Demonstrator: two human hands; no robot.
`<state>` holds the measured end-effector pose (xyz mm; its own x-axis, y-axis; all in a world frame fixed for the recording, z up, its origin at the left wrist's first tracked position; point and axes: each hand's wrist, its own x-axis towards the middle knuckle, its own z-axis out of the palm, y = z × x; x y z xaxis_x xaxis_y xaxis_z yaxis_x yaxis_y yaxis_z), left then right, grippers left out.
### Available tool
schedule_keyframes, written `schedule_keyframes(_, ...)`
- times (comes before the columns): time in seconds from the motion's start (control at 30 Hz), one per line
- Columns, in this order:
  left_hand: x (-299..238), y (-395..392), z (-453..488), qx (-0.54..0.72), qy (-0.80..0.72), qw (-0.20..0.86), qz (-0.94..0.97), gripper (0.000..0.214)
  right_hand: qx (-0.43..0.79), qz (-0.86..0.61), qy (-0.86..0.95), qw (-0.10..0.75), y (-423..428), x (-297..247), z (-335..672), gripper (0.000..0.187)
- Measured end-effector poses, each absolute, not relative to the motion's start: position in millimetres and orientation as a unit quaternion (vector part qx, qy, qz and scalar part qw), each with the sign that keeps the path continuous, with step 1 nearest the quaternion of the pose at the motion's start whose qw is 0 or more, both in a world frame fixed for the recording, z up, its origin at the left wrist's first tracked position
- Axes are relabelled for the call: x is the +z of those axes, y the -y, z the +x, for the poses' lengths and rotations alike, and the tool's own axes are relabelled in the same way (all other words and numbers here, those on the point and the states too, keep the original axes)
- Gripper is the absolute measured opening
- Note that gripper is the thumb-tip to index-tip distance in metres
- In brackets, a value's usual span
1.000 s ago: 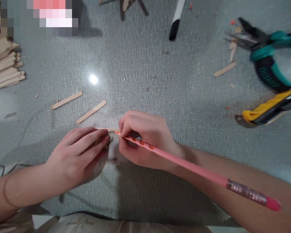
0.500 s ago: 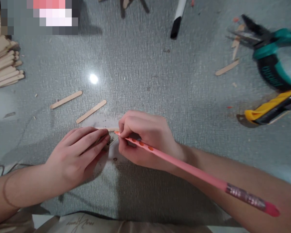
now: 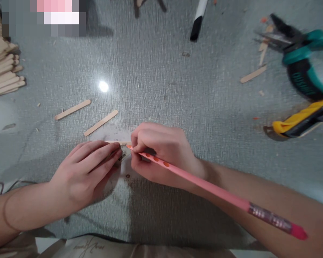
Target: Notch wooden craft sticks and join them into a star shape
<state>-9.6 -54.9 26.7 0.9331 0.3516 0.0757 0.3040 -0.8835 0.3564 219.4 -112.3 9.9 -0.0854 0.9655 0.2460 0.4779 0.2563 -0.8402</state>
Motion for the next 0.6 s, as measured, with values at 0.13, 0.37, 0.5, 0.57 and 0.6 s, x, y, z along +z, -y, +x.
schedule_keyframes(0.13, 25.7, 55.5, -10.4, 0.069, -0.17, 0.171, 0.968, 0.031, 0.278, -0.535, 0.686, 0.407, 112.0, 10.0, 220.8, 0.025)
schedule_keyframes(0.37, 26.1, 55.6, -10.3, 0.073, -0.17, 0.166, 0.969, 0.031, 0.273, -0.538, 0.686, 0.408, 111.6, 9.0, 220.3, 0.024)
schedule_keyframes(0.5, 27.3, 55.4, -10.7, 0.07, -0.169, 0.169, 0.969, 0.03, 0.277, -0.534, 0.683, 0.414, 111.5, 8.3, 219.5, 0.024)
schedule_keyframes(0.57, 27.1, 55.3, -10.6, 0.073, -0.167, 0.17, 0.969, 0.03, 0.276, -0.534, 0.681, 0.418, 111.2, 8.4, 219.3, 0.024)
schedule_keyframes(0.6, 26.9, 55.2, -10.3, 0.075, -0.166, 0.169, 0.969, 0.029, 0.276, -0.534, 0.681, 0.418, 111.0, 8.6, 219.3, 0.024)
